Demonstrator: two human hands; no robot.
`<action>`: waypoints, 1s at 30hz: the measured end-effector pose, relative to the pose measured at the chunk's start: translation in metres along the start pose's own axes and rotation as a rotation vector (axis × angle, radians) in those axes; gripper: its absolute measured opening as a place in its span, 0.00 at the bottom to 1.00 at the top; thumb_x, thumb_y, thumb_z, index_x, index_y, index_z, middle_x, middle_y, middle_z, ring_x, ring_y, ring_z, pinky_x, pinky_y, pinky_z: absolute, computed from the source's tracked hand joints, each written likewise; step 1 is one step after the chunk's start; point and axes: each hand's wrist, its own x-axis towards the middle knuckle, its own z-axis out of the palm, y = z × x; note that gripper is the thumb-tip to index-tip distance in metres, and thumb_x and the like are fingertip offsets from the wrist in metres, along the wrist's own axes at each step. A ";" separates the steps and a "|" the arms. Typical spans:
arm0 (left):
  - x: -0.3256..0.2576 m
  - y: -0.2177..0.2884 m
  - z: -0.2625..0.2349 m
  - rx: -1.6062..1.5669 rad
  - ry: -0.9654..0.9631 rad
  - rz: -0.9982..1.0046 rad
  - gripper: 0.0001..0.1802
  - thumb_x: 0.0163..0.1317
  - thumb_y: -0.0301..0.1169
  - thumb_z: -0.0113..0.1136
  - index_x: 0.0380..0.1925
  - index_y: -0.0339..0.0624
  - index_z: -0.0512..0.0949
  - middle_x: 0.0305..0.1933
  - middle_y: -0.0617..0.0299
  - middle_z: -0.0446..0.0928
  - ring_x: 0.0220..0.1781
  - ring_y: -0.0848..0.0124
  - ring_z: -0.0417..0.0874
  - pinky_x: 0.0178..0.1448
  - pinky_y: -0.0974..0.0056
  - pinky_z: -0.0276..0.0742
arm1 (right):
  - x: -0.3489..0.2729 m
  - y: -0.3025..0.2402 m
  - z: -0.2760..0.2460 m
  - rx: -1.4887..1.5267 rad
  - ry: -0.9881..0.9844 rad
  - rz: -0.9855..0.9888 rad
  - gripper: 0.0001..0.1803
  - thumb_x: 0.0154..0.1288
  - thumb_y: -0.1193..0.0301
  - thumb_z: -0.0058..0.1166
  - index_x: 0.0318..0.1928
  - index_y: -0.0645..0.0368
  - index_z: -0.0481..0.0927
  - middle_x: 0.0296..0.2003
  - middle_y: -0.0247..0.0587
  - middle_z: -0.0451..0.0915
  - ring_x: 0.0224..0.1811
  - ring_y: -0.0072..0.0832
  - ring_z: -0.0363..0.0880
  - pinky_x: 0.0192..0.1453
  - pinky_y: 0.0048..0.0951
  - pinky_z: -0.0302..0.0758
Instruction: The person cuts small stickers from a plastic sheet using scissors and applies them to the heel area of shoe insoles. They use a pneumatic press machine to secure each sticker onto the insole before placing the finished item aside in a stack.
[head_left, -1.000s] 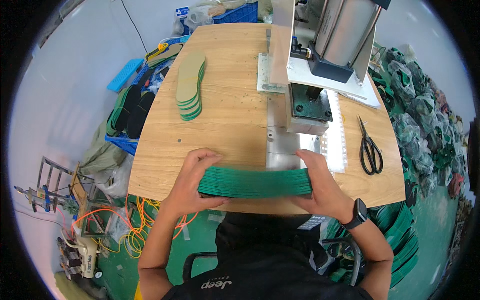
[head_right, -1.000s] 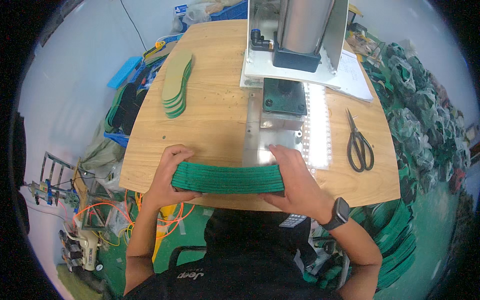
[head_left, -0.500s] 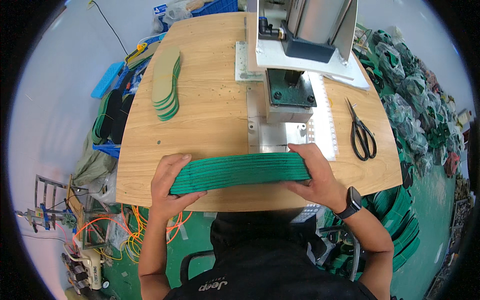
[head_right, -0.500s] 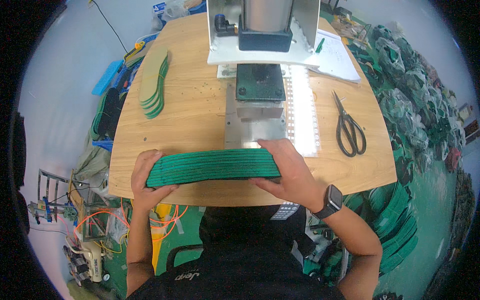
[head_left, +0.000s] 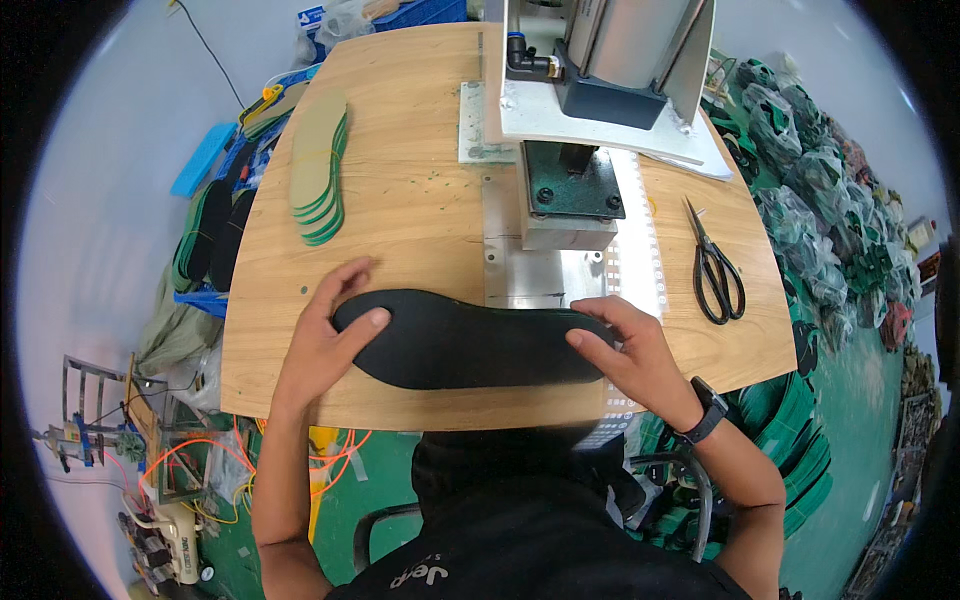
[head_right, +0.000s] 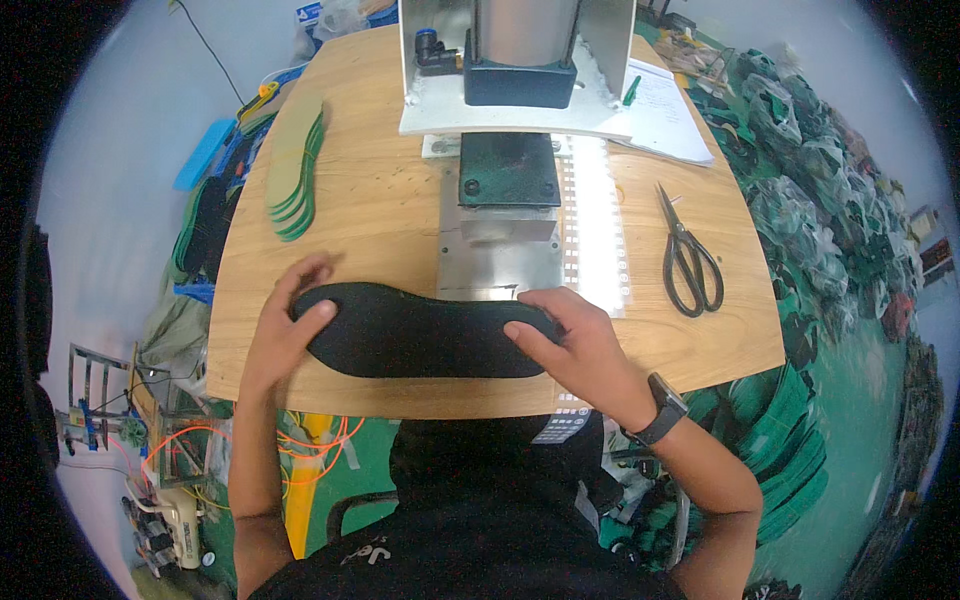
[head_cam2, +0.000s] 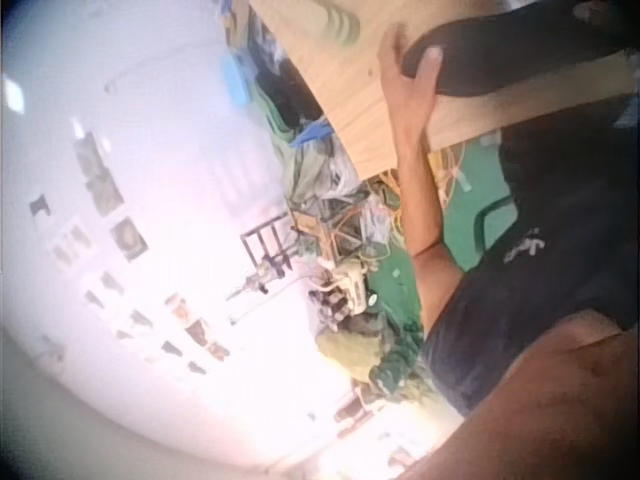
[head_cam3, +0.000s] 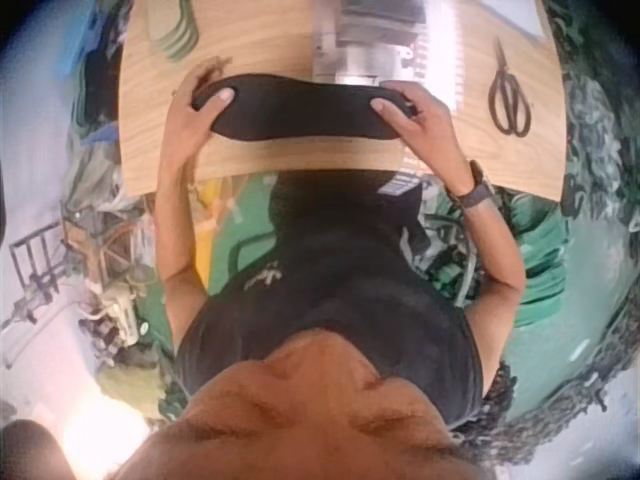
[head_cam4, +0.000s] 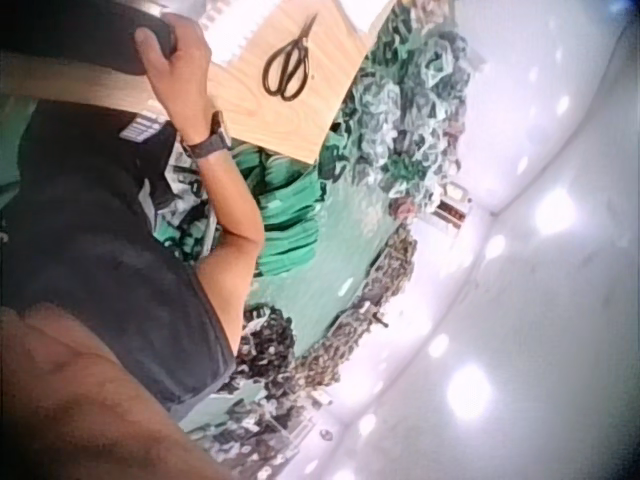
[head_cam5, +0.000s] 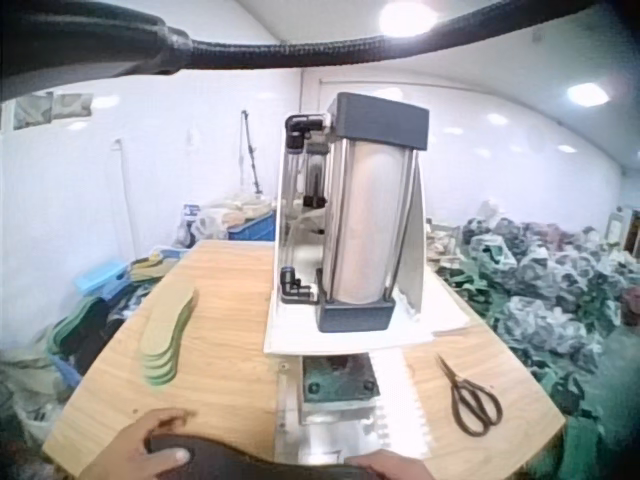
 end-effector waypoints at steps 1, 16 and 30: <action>0.001 -0.004 0.001 -0.007 0.063 0.067 0.29 0.58 0.32 0.64 0.59 0.35 0.69 0.62 0.51 0.68 0.67 0.63 0.65 0.70 0.62 0.59 | 0.003 0.000 0.000 -0.108 0.033 -0.109 0.21 0.57 0.66 0.65 0.47 0.64 0.76 0.39 0.44 0.77 0.42 0.37 0.73 0.47 0.34 0.71; 0.001 -0.021 -0.020 0.157 -0.236 0.203 0.53 0.30 0.31 0.79 0.63 0.39 0.64 0.65 0.52 0.67 0.67 0.58 0.66 0.71 0.59 0.58 | -0.004 0.004 -0.023 -0.229 -0.166 -0.250 0.42 0.42 0.63 0.74 0.57 0.64 0.68 0.52 0.51 0.71 0.54 0.48 0.66 0.59 0.42 0.67; 0.024 -0.021 -0.014 0.342 -0.132 0.099 0.65 0.28 0.27 0.78 0.71 0.45 0.51 0.56 0.49 0.74 0.59 0.55 0.74 0.66 0.59 0.66 | 0.020 0.030 -0.012 -0.258 -0.047 -0.173 0.38 0.42 0.74 0.70 0.57 0.63 0.68 0.45 0.51 0.72 0.50 0.47 0.67 0.55 0.42 0.68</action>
